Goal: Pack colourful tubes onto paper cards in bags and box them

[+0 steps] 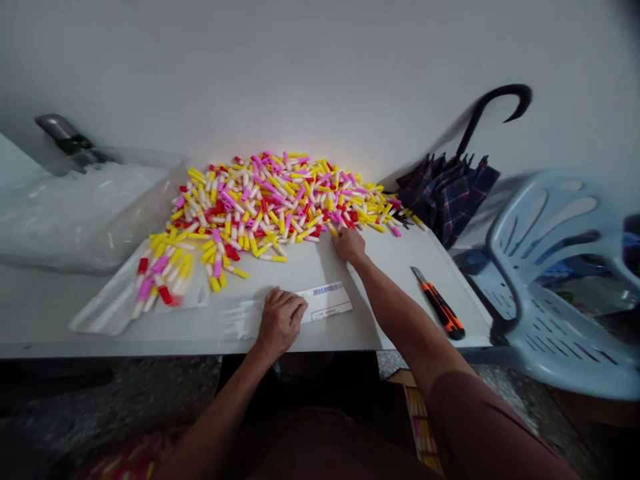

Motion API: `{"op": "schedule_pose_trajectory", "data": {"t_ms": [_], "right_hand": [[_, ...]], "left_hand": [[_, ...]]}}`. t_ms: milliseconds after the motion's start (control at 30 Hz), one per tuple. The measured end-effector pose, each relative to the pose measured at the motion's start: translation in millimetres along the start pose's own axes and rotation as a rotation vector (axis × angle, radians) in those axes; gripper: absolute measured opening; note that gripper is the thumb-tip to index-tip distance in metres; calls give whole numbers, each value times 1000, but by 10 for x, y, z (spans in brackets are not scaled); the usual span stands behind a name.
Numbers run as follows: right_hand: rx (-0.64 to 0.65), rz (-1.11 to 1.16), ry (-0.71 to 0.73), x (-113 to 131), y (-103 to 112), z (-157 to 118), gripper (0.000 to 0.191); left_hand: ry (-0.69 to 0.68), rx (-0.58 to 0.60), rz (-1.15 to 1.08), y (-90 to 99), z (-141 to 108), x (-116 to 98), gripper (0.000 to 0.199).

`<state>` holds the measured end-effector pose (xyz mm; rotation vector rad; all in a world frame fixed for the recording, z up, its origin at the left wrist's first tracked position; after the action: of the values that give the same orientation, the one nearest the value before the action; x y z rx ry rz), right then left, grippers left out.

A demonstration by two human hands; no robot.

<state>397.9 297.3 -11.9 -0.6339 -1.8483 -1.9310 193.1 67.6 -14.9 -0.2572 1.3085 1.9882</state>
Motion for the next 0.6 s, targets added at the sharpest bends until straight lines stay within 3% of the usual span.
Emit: {"op": "schedule_pose_trajectory", "data": {"t_ms": [167, 267, 367, 467, 600], "right_hand": [[66, 149, 18, -362, 314, -313, 31], [119, 457, -7, -618, 580, -565, 40], [165, 771, -30, -667, 686, -792, 44], [298, 748, 56, -414, 531, -972, 45], [536, 500, 227, 58, 79, -1228, 35]], "left_hand": [[2, -14, -43, 9, 0, 19, 18], [20, -20, -65, 19, 4, 38, 17], [9, -26, -67, 24, 8, 38, 16], [-9, -34, -61, 27, 10, 25, 16], [-10, -51, -62, 42, 11, 13, 17]]}}
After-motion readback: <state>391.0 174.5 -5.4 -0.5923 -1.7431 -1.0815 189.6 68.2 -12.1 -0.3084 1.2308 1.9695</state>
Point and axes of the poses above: each hand's wrist, its own z-axis towards the middle knuckle, its own y-axis out of the back of the hand, x = y × z, the point moved 8 cm from there along z, towards the middle knuckle, and after that the axes turned 1 degree about x, right-handed, at the moved point
